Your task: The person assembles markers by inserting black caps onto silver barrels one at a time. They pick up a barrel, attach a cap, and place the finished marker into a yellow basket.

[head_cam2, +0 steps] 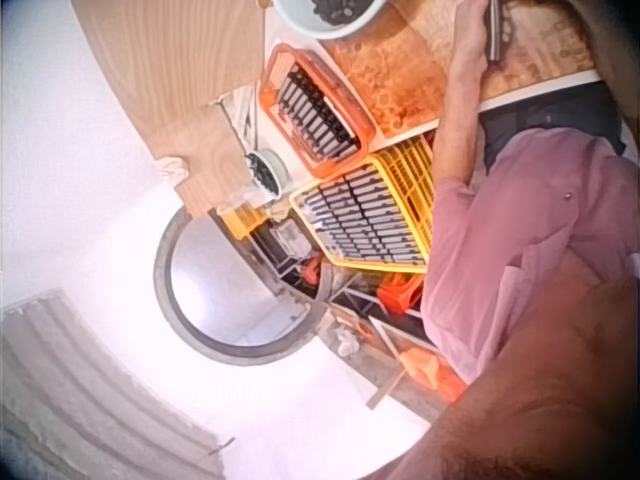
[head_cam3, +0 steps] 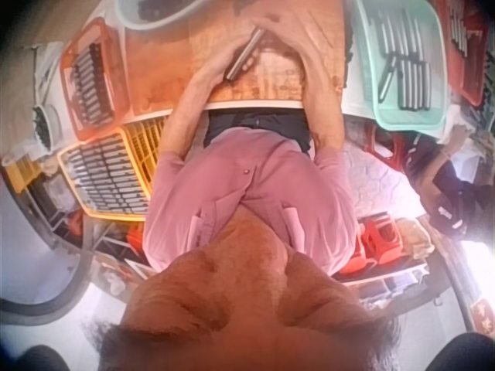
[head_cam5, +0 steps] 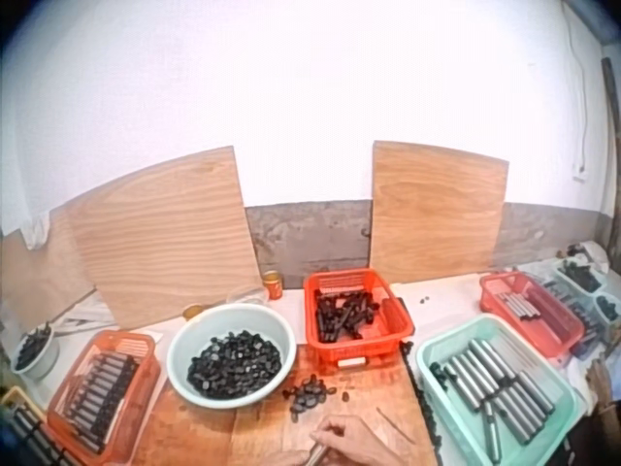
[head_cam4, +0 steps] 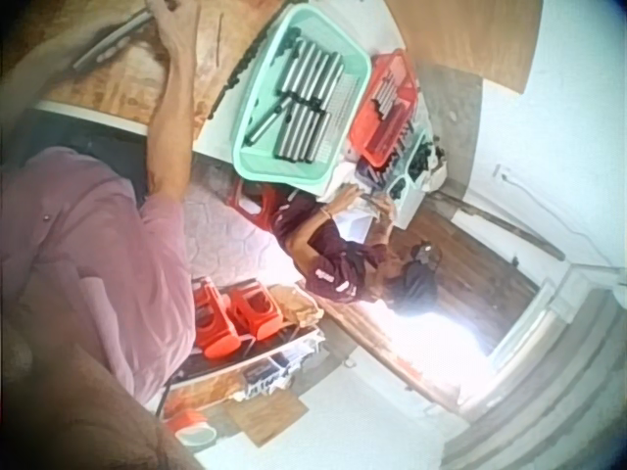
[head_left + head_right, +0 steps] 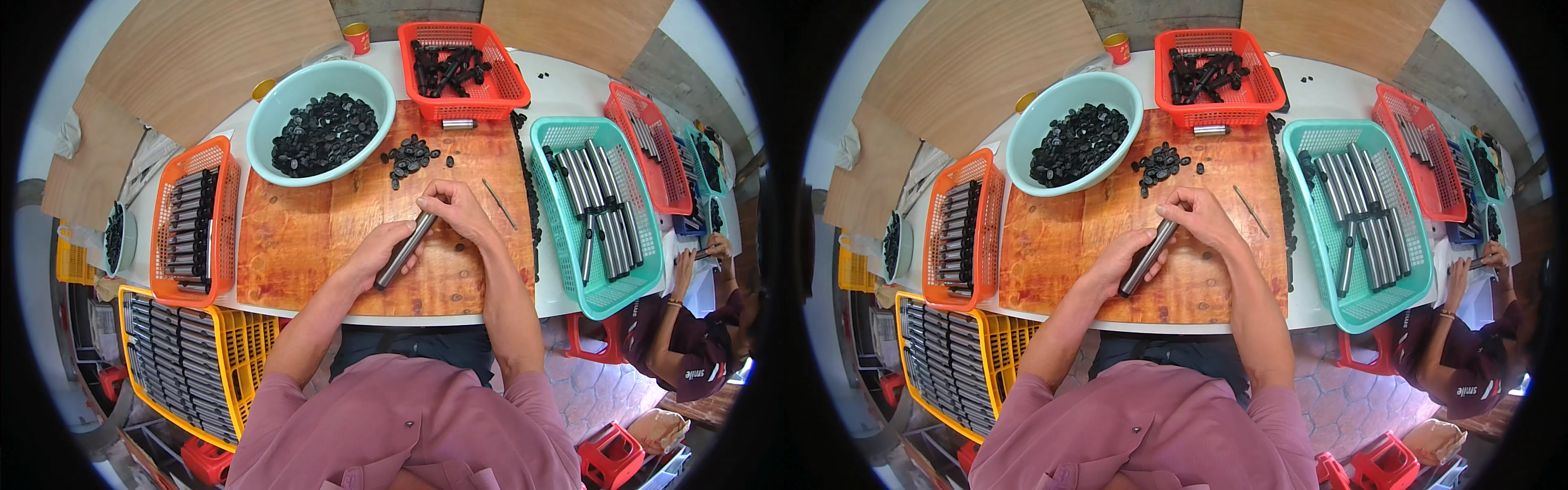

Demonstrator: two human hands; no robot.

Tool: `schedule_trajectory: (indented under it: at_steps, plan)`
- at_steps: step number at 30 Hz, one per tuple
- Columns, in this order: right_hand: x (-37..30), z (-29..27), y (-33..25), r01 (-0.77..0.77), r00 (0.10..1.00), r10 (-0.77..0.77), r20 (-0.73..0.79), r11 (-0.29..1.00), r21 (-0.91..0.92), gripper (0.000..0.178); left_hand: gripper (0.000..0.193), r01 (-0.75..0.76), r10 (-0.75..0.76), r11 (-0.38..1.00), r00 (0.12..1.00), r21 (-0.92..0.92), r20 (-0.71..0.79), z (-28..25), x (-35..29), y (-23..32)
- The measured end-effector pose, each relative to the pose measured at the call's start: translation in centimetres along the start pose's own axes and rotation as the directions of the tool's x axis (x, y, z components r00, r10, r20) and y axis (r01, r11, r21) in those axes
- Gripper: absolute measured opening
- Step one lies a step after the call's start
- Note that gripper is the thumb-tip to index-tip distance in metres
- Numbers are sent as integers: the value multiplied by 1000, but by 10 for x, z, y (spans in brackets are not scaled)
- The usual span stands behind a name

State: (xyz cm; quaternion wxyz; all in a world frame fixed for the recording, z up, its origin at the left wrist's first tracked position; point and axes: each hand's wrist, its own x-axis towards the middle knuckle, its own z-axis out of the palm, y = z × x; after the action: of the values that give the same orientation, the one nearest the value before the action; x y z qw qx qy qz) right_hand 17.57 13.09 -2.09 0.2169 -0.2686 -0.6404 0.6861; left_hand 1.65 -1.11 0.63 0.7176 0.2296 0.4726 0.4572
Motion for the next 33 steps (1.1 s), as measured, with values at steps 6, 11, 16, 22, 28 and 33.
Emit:
schedule_trajectory:
  at_steps: [6, 11, 16, 22, 28, 33]
  plan:
    - [-6, 0, -15, -20, 1000, 20, 23, 1000, -10, 20, 33, -59, 59, 998, 998, 37, -11, -4, 3, -7]
    - [-10, 3, -27, -40, 997, 36, 71, 998, 53, 18, 34, -30, 27, 997, 999, -75, -34, 3, -3, 0]
    - [-11, 6, -29, -33, 993, 23, 112, 996, 86, 17, 36, -11, 15, 991, 999, -134, 30, -6, 1, -6]
    - [-10, 5, -22, -24, 993, 8, 115, 989, 143, 17, 35, -18, 23, 996, 998, -86, 60, -7, -2, -2]
    - [-16, 5, -31, 37, 998, -42, 52, 995, 93, 18, 40, -12, 16, 999, 997, -51, 73, -9, -6, 0]
    - [-11, 3, -20, 62, 992, -70, 102, 995, 80, 18, 47, 16, 2, 992, 989, -123, 146, -10, -7, -2]
